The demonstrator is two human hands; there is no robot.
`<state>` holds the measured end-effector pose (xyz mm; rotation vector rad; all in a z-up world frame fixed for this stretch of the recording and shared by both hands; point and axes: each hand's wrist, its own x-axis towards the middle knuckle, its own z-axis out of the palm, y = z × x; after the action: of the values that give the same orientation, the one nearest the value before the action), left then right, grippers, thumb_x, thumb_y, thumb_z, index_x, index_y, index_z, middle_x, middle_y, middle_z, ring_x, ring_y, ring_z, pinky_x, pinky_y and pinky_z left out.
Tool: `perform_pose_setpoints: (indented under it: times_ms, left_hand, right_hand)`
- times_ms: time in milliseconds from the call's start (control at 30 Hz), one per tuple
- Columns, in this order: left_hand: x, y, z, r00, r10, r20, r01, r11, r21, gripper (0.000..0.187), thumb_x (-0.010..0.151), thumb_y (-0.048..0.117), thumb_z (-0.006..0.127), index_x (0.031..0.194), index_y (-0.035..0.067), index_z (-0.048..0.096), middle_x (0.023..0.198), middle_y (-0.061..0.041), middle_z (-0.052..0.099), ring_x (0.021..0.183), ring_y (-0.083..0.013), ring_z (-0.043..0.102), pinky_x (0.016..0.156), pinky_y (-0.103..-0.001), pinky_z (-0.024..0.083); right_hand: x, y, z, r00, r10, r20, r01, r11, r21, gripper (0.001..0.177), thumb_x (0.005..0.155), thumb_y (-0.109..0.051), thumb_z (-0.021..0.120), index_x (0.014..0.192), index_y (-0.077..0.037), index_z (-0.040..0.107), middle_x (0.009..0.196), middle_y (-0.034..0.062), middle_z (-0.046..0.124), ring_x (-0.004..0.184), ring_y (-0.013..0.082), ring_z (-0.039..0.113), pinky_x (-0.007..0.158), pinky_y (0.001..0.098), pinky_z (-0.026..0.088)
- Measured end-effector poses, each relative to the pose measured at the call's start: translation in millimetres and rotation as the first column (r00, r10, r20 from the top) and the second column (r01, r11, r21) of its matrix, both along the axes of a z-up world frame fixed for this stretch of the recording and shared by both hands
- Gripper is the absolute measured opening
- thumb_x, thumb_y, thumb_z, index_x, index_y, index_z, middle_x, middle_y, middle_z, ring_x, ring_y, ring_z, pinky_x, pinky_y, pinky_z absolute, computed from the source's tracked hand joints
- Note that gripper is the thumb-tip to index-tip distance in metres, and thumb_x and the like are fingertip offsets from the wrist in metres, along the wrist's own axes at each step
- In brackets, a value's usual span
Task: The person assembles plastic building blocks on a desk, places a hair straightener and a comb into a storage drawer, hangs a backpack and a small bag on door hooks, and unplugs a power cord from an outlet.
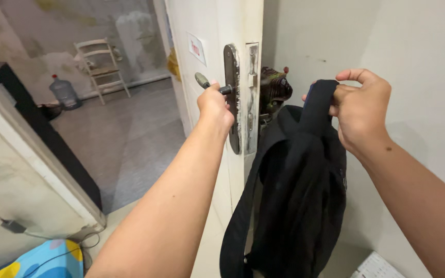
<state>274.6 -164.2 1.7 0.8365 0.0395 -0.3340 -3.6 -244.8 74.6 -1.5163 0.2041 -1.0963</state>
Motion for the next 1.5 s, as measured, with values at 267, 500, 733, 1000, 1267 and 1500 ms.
perform_pose_setpoints:
  times_ms: [267, 500, 733, 1000, 1267, 1500]
  left_hand:
    - [40.6, 78.8, -14.2, 0.98, 0.199, 0.021, -0.196, 0.976, -0.1, 0.034, 0.099, 0.03, 0.061, 0.099, -0.004, 0.066, 0.093, -0.01, 0.066, 0.082, -0.0187, 0.057, 0.073, -0.039, 0.051]
    - [74.8, 158.9, -18.5, 0.897, 0.436, 0.074, -0.43, 0.899, -0.089, 0.039, 0.102, 0.033, 0.054, 0.099, -0.006, 0.062, 0.095, -0.016, 0.066, 0.082, -0.0242, 0.06, 0.072, -0.043, 0.053]
    - [88.5, 245.2, -13.8, 0.785, 0.596, 0.167, -0.619, 0.758, 0.203, 0.06, 0.105, 0.046, 0.04, 0.104, -0.008, 0.066, 0.108, -0.02, 0.074, 0.093, -0.0331, 0.069, 0.084, -0.045, 0.052]
    - [115.9, 305.3, -7.5, 0.606, 0.641, 0.471, -0.791, 0.42, 0.445, 0.07, 0.099, 0.058, 0.019, 0.131, 0.014, 0.062, 0.132, -0.014, 0.063, 0.128, -0.0393, 0.051, 0.111, -0.071, 0.013]
    - [166.0, 358.2, -19.4, 0.596, 0.7, 0.394, -0.791, 0.429, 0.436, 0.08, 0.098, 0.063, 0.012, 0.146, 0.014, 0.053, 0.145, -0.009, 0.06, 0.138, -0.0389, 0.045, 0.119, -0.065, 0.006]
    - [218.5, 401.1, -15.0, 0.489, 0.784, 0.383, -0.837, 0.297, 0.459, 0.085, 0.098, 0.066, 0.014, 0.14, 0.008, 0.059, 0.141, -0.015, 0.062, 0.136, -0.0402, 0.048, 0.121, -0.054, 0.016]
  right_hand:
    - [29.0, 17.9, -2.3, 0.999, 0.042, -0.002, -0.042, 0.999, -0.024, 0.028, 0.095, 0.013, 0.062, 0.114, 0.005, 0.045, 0.095, 0.0266, 0.071, 0.079, 0.0271, 0.077, 0.05, 0.0241, 0.049]
    - [63.9, 39.8, -2.0, 0.995, 0.096, 0.026, -0.096, 0.995, -0.019, 0.032, 0.094, 0.015, 0.057, 0.12, 0.005, 0.043, 0.097, 0.0266, 0.071, 0.082, 0.0279, 0.078, 0.054, 0.0261, 0.054]
    - [120.0, 77.9, -11.8, 0.996, 0.082, 0.034, -0.082, 0.997, 0.005, 0.033, 0.095, 0.016, 0.056, 0.123, 0.003, 0.043, 0.096, 0.0253, 0.071, 0.083, 0.0296, 0.079, 0.066, 0.0354, 0.066]
    - [185.4, 90.3, -32.4, 0.998, -0.028, 0.054, 0.031, 0.999, -0.045, 0.034, 0.095, 0.02, 0.047, 0.124, 0.002, 0.043, 0.096, 0.025, 0.07, 0.082, 0.0316, 0.079, 0.07, 0.0424, 0.067]
    - [264.4, 97.6, -29.3, 0.992, 0.033, 0.12, -0.028, 0.999, -0.037, 0.037, 0.095, 0.019, 0.046, 0.126, 0.001, 0.041, 0.097, 0.0275, 0.069, 0.085, 0.0343, 0.077, 0.066, 0.0422, 0.063]
    - [398.4, 68.3, 3.8, 0.984, 0.099, 0.146, -0.077, 0.985, -0.154, 0.031, 0.097, 0.016, 0.047, 0.124, 0.002, 0.045, 0.1, 0.0271, 0.068, 0.089, 0.0348, 0.075, 0.071, 0.0424, 0.061]
